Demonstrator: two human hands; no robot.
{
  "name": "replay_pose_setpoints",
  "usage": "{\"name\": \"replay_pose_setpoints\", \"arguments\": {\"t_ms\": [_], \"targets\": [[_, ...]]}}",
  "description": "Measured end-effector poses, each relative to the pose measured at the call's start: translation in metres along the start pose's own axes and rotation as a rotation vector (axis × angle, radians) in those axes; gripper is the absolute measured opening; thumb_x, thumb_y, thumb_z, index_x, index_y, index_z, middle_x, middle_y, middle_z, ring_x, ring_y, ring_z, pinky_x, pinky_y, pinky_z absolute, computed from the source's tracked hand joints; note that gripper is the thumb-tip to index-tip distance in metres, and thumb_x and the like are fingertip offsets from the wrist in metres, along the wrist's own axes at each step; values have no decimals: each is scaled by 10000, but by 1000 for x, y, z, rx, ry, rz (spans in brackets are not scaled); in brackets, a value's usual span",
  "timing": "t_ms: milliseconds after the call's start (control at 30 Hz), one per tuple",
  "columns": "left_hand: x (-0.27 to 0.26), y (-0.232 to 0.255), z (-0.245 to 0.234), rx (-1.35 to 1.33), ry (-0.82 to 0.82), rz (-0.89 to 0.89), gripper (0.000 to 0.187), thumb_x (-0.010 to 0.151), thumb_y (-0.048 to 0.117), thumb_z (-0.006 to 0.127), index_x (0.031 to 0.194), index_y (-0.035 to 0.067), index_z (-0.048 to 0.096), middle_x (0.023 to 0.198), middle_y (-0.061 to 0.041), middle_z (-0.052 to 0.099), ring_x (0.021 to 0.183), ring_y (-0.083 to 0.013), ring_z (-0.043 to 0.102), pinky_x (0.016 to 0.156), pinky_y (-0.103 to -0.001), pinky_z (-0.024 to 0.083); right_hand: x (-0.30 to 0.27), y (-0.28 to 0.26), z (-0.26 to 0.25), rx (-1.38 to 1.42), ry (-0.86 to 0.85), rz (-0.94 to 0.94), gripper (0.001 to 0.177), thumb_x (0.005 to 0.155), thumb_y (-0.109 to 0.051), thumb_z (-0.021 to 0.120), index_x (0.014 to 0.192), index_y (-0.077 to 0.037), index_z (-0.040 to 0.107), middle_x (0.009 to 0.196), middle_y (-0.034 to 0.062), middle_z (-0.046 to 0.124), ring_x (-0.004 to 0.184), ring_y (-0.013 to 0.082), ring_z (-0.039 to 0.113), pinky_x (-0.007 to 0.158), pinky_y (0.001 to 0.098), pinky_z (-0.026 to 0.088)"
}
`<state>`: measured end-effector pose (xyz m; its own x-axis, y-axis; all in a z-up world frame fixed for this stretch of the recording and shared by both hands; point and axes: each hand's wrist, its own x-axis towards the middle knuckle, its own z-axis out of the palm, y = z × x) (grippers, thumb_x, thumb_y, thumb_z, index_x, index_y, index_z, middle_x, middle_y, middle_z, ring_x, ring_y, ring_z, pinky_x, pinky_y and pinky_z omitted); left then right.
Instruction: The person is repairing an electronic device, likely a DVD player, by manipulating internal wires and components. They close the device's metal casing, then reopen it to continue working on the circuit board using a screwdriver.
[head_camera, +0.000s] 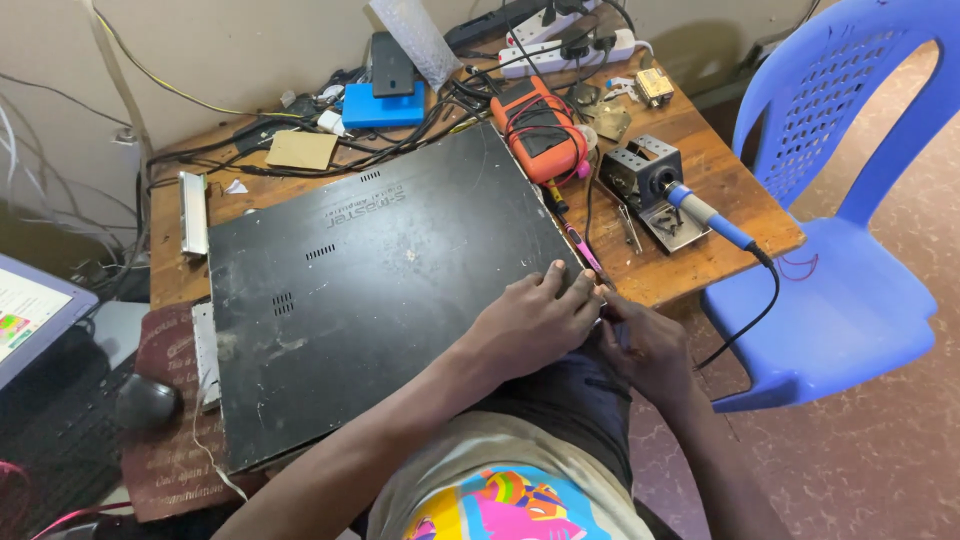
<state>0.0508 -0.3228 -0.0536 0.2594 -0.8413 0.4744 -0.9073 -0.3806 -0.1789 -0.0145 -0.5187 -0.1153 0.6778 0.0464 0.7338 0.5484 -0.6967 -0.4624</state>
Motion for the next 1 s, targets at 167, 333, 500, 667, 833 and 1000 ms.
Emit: {"name": "replay_pose_setpoints", "arguments": {"t_ms": [167,333,500,667,833,1000], "targets": [[3,9,-3,-99,26,-89,338,1057,202,582,1243,-11,767,1230,-267,777,1135,-548,746,849,-537,629,-4,6,1,-41,90,-36,439,847,-12,828,1284,-9,789,892,155,808,776,342,787,653,437,628],[7,28,-20,-94,-10,-276,529,961,371,736,1390,67,684,1379,-172,691,1291,-470,650,961,-500,574,-4,2,0,-30,114,-49,463,838,24,816,1300,11,789,900,164,805,775,356,785,657,449,634],[6,32,-23,-97,-109,-381,663,884,314,823,1477,87,629,1453,-123,611,1406,-398,529,1039,-470,486,-9,5,4,-58,134,-47,481,812,69,803,1287,-8,807,877,146,792,752,347,771,649,444,638],[2,32,-12,-122,-38,-382,598,887,325,777,1431,117,639,1397,-73,613,1343,-356,539,998,-464,459,-13,5,8,-2,138,-66,391,816,99,811,1204,59,776,905,180,763,780,396,749,668,472,624],[1,34,1,-133,32,-359,462,938,279,728,1360,95,698,1317,-94,662,1279,-380,586,954,-472,467,-23,8,16,2,158,-44,442,793,96,823,1230,45,782,915,169,754,797,396,742,682,480,624],[-1,34,8,-147,127,-296,307,1064,248,642,1283,52,729,1218,-121,684,1152,-390,632,891,-479,479,-20,2,3,-42,147,-53,305,857,27,836,1157,-7,796,959,122,776,867,360,715,841,424,592]]}}
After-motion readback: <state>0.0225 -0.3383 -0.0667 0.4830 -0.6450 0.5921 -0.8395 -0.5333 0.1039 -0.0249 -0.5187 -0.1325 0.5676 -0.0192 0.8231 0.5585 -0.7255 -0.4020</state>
